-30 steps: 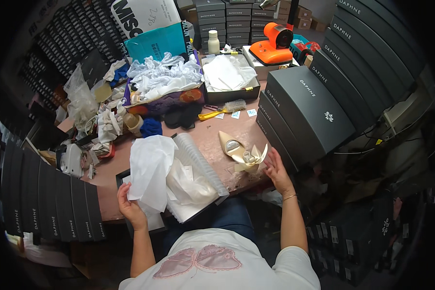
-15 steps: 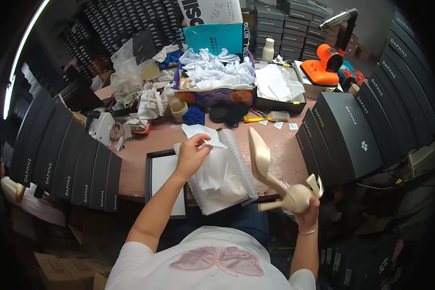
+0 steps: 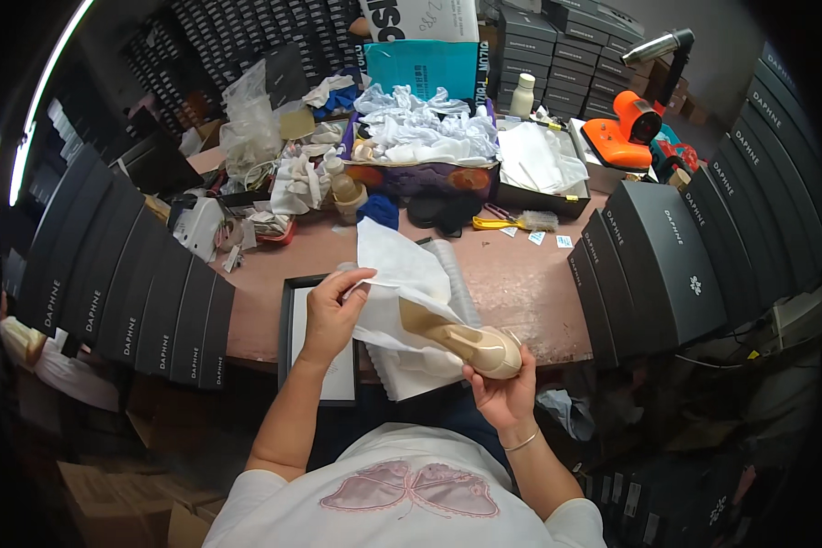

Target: Packing a pair of high-heeled shoes into a shoe box with tissue paper.

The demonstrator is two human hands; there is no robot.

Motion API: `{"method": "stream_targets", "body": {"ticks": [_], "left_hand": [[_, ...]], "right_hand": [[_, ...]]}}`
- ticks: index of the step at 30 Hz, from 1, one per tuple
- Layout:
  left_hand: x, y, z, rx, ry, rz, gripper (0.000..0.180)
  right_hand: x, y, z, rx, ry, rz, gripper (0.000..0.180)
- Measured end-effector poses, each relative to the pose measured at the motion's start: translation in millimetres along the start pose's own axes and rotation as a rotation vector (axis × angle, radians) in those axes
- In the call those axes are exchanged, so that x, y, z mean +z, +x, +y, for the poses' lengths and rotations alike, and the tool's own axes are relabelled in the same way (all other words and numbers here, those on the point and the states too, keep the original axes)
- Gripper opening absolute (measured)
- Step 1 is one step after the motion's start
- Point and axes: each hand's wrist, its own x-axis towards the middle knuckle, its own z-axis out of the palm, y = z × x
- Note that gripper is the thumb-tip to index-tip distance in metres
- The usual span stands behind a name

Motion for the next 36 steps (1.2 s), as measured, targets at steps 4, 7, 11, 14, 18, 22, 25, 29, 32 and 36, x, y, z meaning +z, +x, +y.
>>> {"method": "stream_targets", "body": {"ticks": [4, 7, 11, 14, 18, 22, 25, 29, 32, 36], "left_hand": [[11.2, -8.9, -0.3, 0.032, -0.027, -0.070, 0.020], [14.5, -23.1, 18.7, 0.162, 0.022, -0.089, 0.021], [25.1, -57.1, 51.8, 0.580, 0.083, -0.128, 0.040], [50.3, -64.8, 47.6, 0.771, 0.016, -0.195, 0.047], [48.8, -76.8, 26.4, 0.704, 0.031, -0.211, 0.042], [83.0, -100.4, 31.3, 0.709, -0.143, -0.249, 0.040], [83.1, -108.1, 21.5, 0.586, -0.031, -0.406, 0.037], [40.4, -137.5, -37.8, 0.220, 0.033, -0.335, 0.019], [19.3, -191.4, -126.7, -0.972, -0.449, -0.225, 0.046], [35.4, -176.4, -140.2, -1.469, -0.909, -0.010, 0.048]], "right_hand": [[0.1, -5.7, 4.9, 0.069, 0.027, -0.075, 0.058], [14.2, -6.4, 10.6, 0.051, -0.048, -0.136, 0.061], [56.7, -9.4, 50.7, -0.214, -0.310, 0.028, 0.062], [-16.8, 10.3, 57.0, -0.543, -1.623, -0.139, 0.056], [-24.4, 32.2, 28.0, -0.915, -2.139, -0.003, 0.050], [-41.3, 39.1, 19.9, -0.943, -2.268, 0.004, 0.045], [-50.7, 31.3, -10.7, -0.993, -2.500, -0.018, 0.042], [-28.1, 17.0, -85.9, -1.069, -2.851, 0.043, 0.040], [-54.6, 50.1, -124.0, -0.610, -3.078, 0.161, 0.041], [30.3, 65.3, -55.5, 0.158, -3.080, 0.066, 0.033]]}}
